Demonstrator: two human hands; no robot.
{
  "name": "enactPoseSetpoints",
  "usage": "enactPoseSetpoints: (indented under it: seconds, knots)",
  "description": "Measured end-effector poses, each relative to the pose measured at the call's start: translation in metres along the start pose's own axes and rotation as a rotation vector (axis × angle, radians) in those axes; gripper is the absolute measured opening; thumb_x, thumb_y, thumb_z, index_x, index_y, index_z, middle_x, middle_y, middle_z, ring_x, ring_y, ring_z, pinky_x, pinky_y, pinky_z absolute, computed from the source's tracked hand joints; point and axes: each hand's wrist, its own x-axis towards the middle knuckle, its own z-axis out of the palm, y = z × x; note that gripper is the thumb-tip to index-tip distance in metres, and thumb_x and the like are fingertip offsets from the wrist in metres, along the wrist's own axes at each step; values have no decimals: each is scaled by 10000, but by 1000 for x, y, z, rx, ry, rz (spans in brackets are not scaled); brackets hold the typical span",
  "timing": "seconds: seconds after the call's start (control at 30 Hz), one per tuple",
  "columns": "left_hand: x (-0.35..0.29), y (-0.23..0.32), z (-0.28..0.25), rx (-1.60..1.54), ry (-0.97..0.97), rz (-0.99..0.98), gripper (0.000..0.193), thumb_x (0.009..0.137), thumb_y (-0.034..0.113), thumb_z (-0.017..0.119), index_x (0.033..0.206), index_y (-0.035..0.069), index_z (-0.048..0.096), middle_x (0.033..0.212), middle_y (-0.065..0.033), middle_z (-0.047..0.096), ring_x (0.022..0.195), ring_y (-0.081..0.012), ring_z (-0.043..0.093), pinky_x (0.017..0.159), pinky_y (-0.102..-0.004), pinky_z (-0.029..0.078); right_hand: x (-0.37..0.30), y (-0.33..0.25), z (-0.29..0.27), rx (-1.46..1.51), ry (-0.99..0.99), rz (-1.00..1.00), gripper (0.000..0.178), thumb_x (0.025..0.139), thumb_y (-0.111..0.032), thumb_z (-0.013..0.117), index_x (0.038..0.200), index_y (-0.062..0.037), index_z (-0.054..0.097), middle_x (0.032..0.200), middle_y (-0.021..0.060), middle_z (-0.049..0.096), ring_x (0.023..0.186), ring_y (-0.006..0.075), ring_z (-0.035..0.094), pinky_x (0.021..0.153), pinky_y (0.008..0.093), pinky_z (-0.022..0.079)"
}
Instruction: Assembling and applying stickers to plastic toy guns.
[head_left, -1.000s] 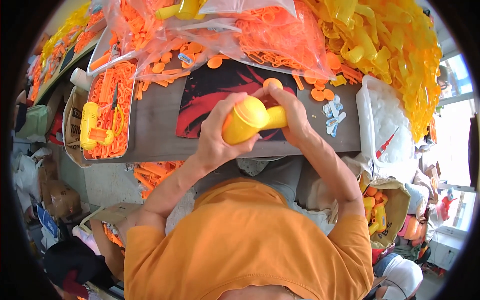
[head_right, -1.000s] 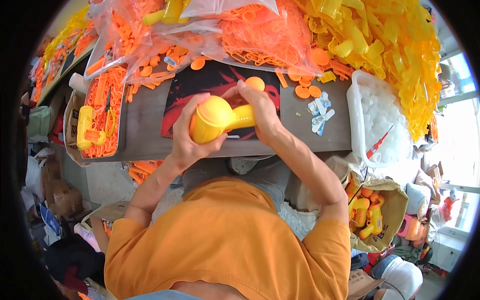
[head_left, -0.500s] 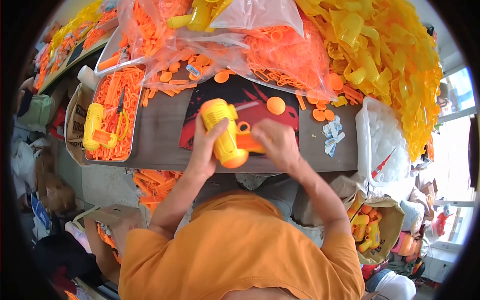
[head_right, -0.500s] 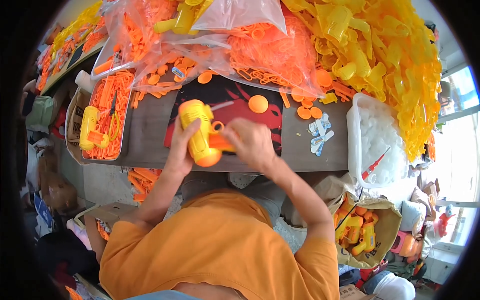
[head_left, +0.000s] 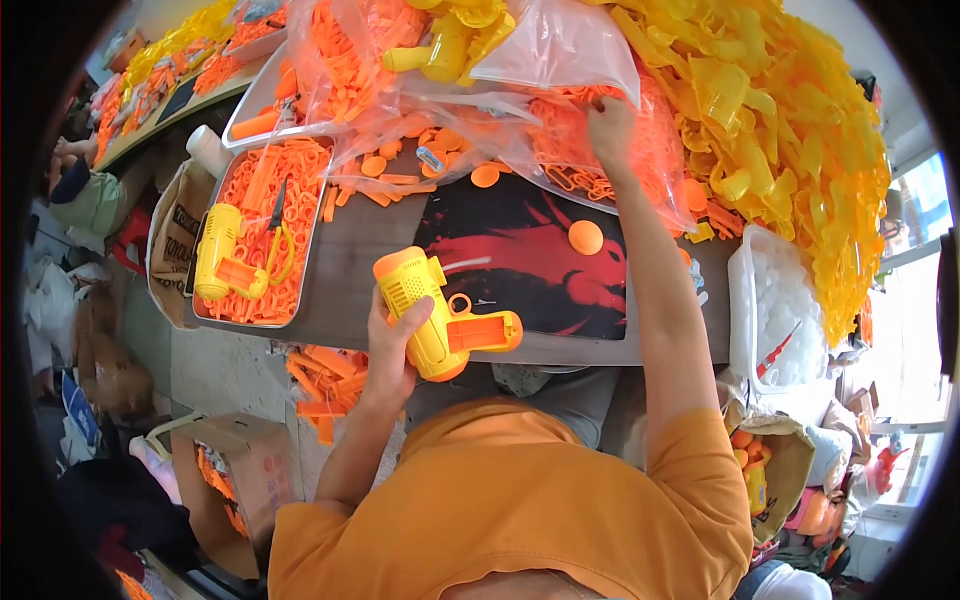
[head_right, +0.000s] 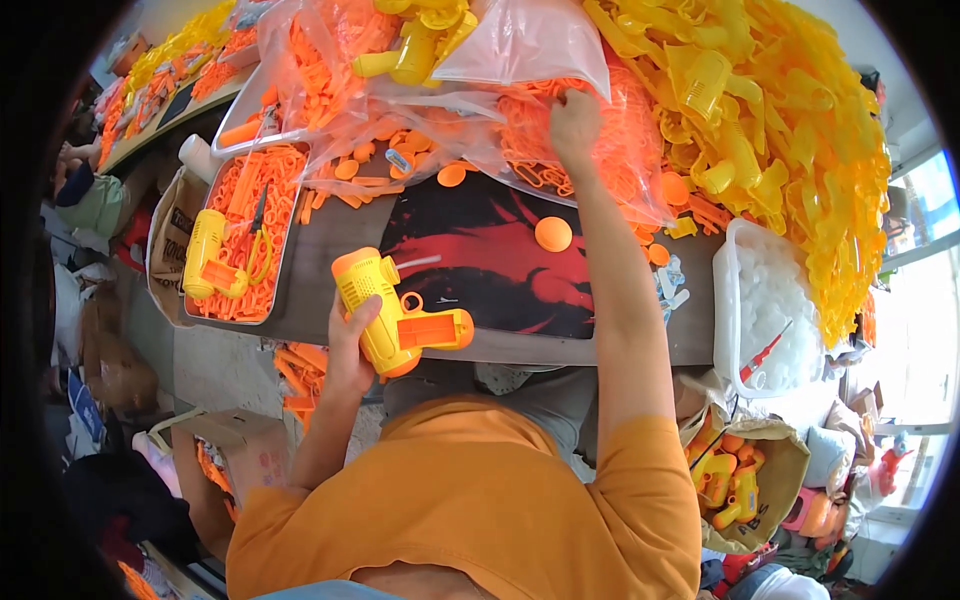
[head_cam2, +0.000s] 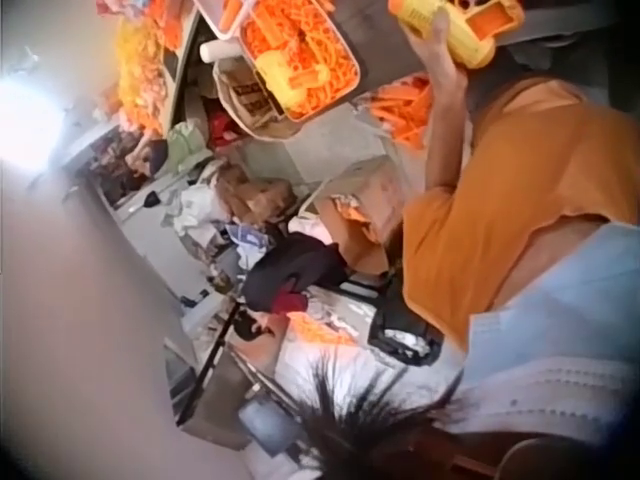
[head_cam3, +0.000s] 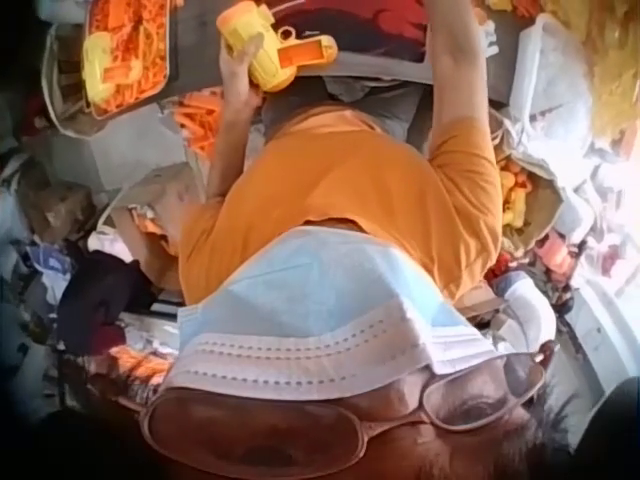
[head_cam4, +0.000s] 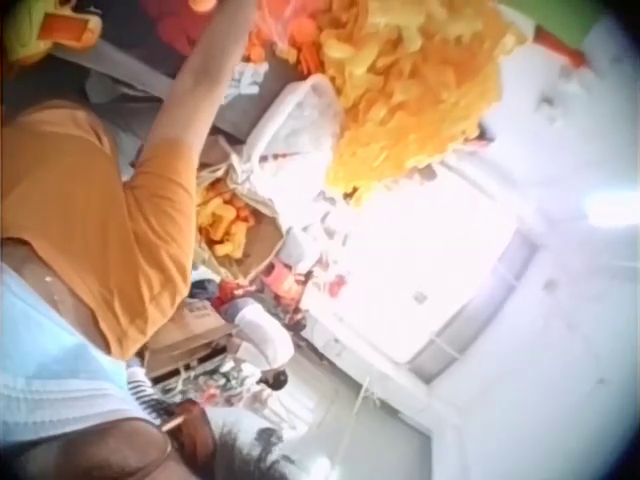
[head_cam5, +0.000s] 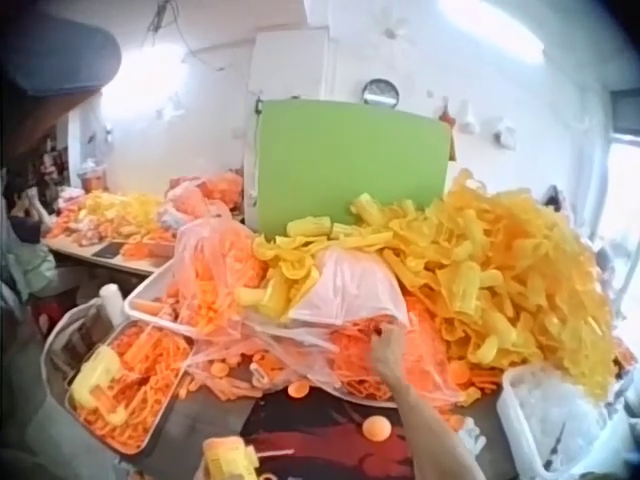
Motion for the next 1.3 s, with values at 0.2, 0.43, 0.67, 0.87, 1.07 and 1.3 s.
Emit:
enactPoseSetpoints:
  seconds: [0.2, 0.43, 0.67, 0.87, 1.07, 1.3]
  knots:
    - [15, 1, 7, 13, -75, -2, 539, 795, 51, 712, 1263, 72, 447, 1063, -61, 585, 925, -151, 618, 824, -312, 532, -25, 11, -42, 187, 301, -270, 199, 818, -170, 705, 853, 24, 675, 979, 137, 660, 767, 233, 636, 712, 366, 486]
    - [32, 13, 59, 187, -295, 157, 680, 746, 55, 758, 1336, 65, 419, 1133, -67, 607, 1004, -145, 614, 865, -307, 515, -149, -36, -131, 648, -602, -54, 197, 767, -8, 728, 872, 12, 563, 1049, 77, 665, 835, 103, 590, 775, 266, 486]
    - [43, -4, 73, 453, -522, 185, 836, 756, 36, 764, 1447, 32, 293, 1225, -95, 572, 1087, -164, 597, 926, -334, 509, -185, -38, -160, 453, -439, -149, 353, 774, -12, 716, 1070, -19, 524, 1019, 93, 653, 822, 207, 622, 787, 310, 495]
    - [39, -1, 77, 428, -577, 36, 786, 773, 96, 777, 1422, 29, 339, 1240, -94, 569, 1114, -166, 579, 953, -321, 475, -192, -32, -175, 664, -547, -94, 209, 853, -22, 660, 1013, -17, 525, 932, 58, 643, 781, 142, 592, 737, 276, 484]
    - [46, -16, 71, 335, -609, -149, 656, 797, 175, 775, 1346, 44, 441, 1230, -65, 576, 1155, -157, 536, 1003, -310, 404, -203, -26, -158, 1412, -716, 459, 115, 942, -157, 614, 929, -73, 536, 874, 2, 613, 696, 41, 491, 610, 190, 384]
    - [38, -36, 83, 283, -638, 61, 887, 791, 186, 791, 1465, 74, 225, 1299, -74, 494, 1152, -165, 521, 1028, -333, 396, -227, -51, -145, 1424, -387, 470, 176, 863, -100, 716, 842, -60, 545, 925, -1, 567, 758, 55, 545, 675, 194, 454]
